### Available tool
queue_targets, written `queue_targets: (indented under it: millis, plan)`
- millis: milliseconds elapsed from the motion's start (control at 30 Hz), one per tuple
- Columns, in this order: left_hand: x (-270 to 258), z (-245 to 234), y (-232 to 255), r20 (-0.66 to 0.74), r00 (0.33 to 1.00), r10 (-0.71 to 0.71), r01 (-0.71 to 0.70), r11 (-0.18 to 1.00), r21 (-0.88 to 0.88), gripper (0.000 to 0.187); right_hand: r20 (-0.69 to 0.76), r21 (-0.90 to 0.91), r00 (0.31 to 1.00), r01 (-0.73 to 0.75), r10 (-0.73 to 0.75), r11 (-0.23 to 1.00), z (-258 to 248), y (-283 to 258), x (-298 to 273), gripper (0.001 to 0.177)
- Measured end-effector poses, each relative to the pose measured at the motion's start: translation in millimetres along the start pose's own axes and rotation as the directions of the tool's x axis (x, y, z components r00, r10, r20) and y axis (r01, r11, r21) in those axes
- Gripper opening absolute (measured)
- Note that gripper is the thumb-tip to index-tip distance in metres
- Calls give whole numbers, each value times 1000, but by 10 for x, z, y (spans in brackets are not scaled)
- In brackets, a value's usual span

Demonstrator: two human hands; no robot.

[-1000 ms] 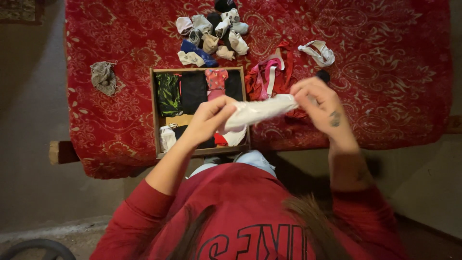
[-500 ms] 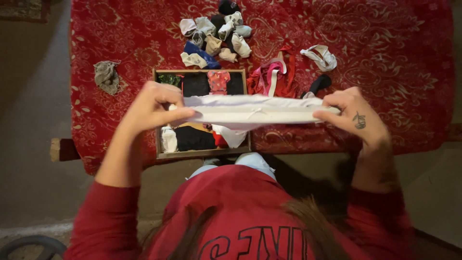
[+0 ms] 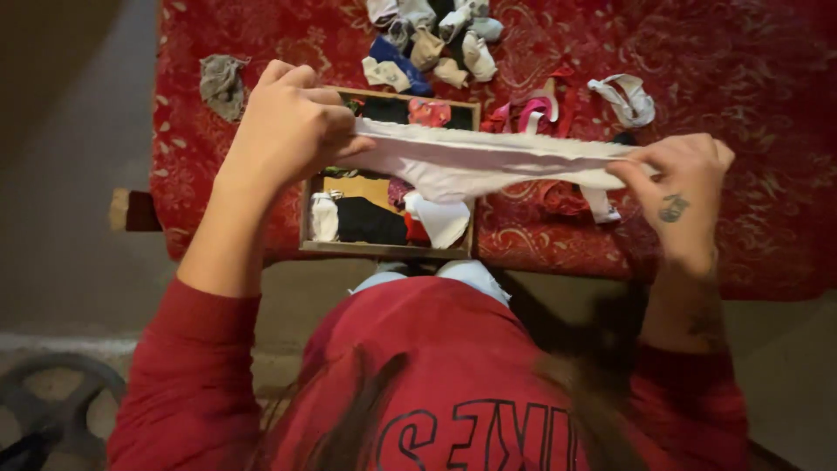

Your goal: Organizing and folding underwear and socks and placing them into a drawer.

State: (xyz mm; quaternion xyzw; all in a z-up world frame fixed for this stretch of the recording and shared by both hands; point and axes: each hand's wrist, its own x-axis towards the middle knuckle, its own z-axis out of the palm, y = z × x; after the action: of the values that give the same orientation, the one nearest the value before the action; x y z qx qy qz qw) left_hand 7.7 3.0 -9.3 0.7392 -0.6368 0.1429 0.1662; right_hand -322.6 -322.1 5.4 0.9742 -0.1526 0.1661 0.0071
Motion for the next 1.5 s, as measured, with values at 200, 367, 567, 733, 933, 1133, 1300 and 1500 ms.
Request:
queue_targets:
  millis: [200, 367, 567, 733, 933, 1133, 1300, 1500]
  plan:
    - [-230, -34, -64, -19, 992, -126, 116, 953, -278, 26, 1, 605, 960, -222, 278, 765, 303, 289, -143, 14]
    - [-383, 19, -158, 33, 977, -213, 213, 933, -289, 29, 276, 869, 866, -410, 417, 276, 262, 163, 34, 34]
    - [-521, 221, -259, 231, 900, -370, 416, 888, -196, 28, 461, 826, 839, -525, 290, 206, 371, 106, 126, 13]
    - [-431, 288, -183, 541, 686, -486, 575, 818, 7, 33, 426, 877, 877, -461, 225, 137, 512, -163, 238, 15]
    - [-145, 940, 335, 278, 960, -9, 146, 867, -477, 101, 253, 943, 962, -221, -105, 249, 276, -810, 624, 17]
    - [-20, 1624, 1023, 372, 848, 379, 315, 204, -927, 41, 287, 935, 952, -254, -108, 247, 252, -663, 877, 23]
    - [152, 1107, 1351, 458, 818, 348, 547, -224, -806, 41, 274, 738, 914, -400, 301, 544, 834, -284, 684, 31]
    - [95, 1174, 1402, 574, 818, -27, 531, -348, -773, 47, 552, 723, 747, -650, 370, 233, 1438, -10, -89, 23]
